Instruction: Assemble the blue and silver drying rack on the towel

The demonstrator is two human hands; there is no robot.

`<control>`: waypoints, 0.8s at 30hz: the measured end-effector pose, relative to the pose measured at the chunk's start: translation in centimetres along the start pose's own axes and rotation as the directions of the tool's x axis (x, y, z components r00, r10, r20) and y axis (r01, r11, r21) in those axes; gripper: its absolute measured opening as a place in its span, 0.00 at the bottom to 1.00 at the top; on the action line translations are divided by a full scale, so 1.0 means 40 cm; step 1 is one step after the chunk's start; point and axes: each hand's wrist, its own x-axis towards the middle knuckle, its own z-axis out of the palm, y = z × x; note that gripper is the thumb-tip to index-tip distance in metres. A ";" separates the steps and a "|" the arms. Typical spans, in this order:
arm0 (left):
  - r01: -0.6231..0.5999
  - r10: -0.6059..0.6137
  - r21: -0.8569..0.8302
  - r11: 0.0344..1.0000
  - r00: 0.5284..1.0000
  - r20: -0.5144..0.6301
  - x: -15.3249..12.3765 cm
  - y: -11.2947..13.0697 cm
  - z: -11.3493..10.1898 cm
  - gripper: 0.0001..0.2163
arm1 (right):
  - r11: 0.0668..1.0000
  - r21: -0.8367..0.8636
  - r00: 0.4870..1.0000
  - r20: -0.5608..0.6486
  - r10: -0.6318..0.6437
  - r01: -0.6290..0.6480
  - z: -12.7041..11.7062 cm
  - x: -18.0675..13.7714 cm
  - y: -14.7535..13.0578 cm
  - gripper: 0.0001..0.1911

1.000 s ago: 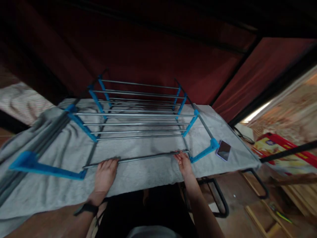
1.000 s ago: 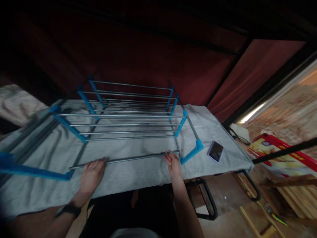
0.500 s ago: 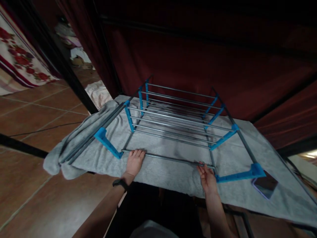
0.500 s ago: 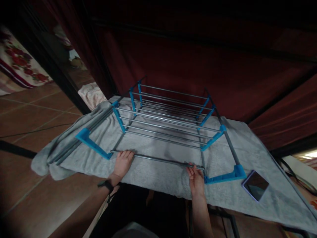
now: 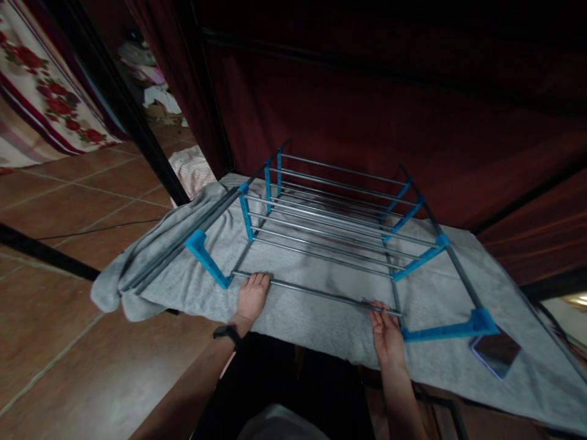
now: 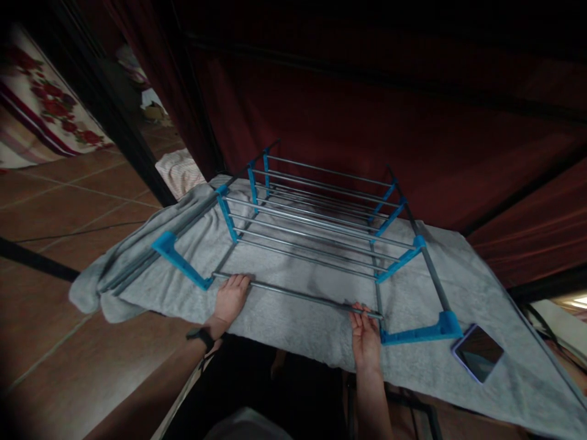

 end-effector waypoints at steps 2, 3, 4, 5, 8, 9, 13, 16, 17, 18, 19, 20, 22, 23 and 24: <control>0.009 -0.009 -0.009 1.000 1.000 -0.002 -0.001 -0.001 0.002 0.14 | 1.000 -0.006 1.000 0.006 -0.001 0.001 -0.001 0.002 0.000 0.08; 0.013 -0.013 -0.013 1.000 1.000 -0.004 -0.001 -0.001 0.003 0.14 | 1.000 -0.010 1.000 0.010 -0.001 0.001 -0.001 0.002 0.000 0.08; 0.017 -0.017 -0.017 1.000 1.000 -0.006 0.000 -0.002 0.004 0.14 | 1.000 -0.015 1.000 0.012 -0.001 0.001 0.000 0.002 0.000 0.08; 0.021 -0.021 -0.020 1.000 1.000 -0.008 0.000 -0.002 0.006 0.14 | 1.000 -0.021 1.000 0.013 0.000 0.000 0.001 0.002 -0.001 0.09; 0.030 -0.031 -0.027 0.999 0.999 -0.014 0.002 -0.004 0.007 0.14 | 0.999 -0.033 1.000 -0.003 0.006 -0.006 0.009 0.001 -0.004 0.09; 0.033 -0.033 -0.029 0.999 0.999 -0.015 0.002 -0.004 0.007 0.14 | 0.999 -0.035 1.000 -0.011 0.005 -0.005 0.012 0.000 -0.005 0.09; 0.031 -0.032 -0.039 0.999 0.999 -0.018 0.004 -0.003 0.004 0.13 | 1.000 -0.028 0.999 -0.039 0.007 -0.008 0.019 -0.001 -0.009 0.10; 0.028 -0.028 -0.048 0.998 0.999 -0.019 0.005 -0.002 0.003 0.13 | 0.999 -0.031 0.999 -0.045 0.010 -0.012 0.018 0.000 -0.011 0.11; 0.028 -0.029 -0.050 0.998 0.999 -0.020 0.005 -0.002 0.003 0.13 | 0.999 -0.042 0.999 -0.042 0.007 -0.009 0.018 0.000 -0.011 0.11; 0.030 -0.031 -0.053 0.998 0.999 -0.021 0.005 -0.002 0.003 0.12 | 0.998 -0.056 0.999 -0.041 0.002 -0.004 0.017 0.001 -0.011 0.11; 0.032 -0.034 -0.055 0.998 0.999 -0.022 0.004 -0.002 0.003 0.12 | 0.998 -0.069 0.999 -0.038 -0.004 0.001 0.017 0.002 -0.011 0.11; 0.035 -0.037 -0.057 0.998 0.999 -0.023 0.004 -0.002 0.003 0.12 | 0.997 -0.075 0.999 -0.037 -0.006 0.003 0.018 0.002 -0.011 0.11; 0.041 -0.042 -0.062 0.997 0.999 -0.024 0.004 -0.002 0.002 0.12 | 0.998 -0.069 0.999 -0.041 0.000 -0.003 0.020 0.002 -0.011 0.12; 0.043 -0.044 -0.065 0.997 0.999 -0.024 0.004 -0.002 0.001 0.12 | 0.998 -0.060 0.999 -0.048 0.003 -0.006 0.022 0.002 -0.011 0.13; 0.043 -0.045 -0.068 0.997 0.999 -0.023 0.004 -0.002 0.000 0.12 | 0.999 -0.052 0.998 -0.058 0.005 -0.008 0.024 0.002 -0.012 0.14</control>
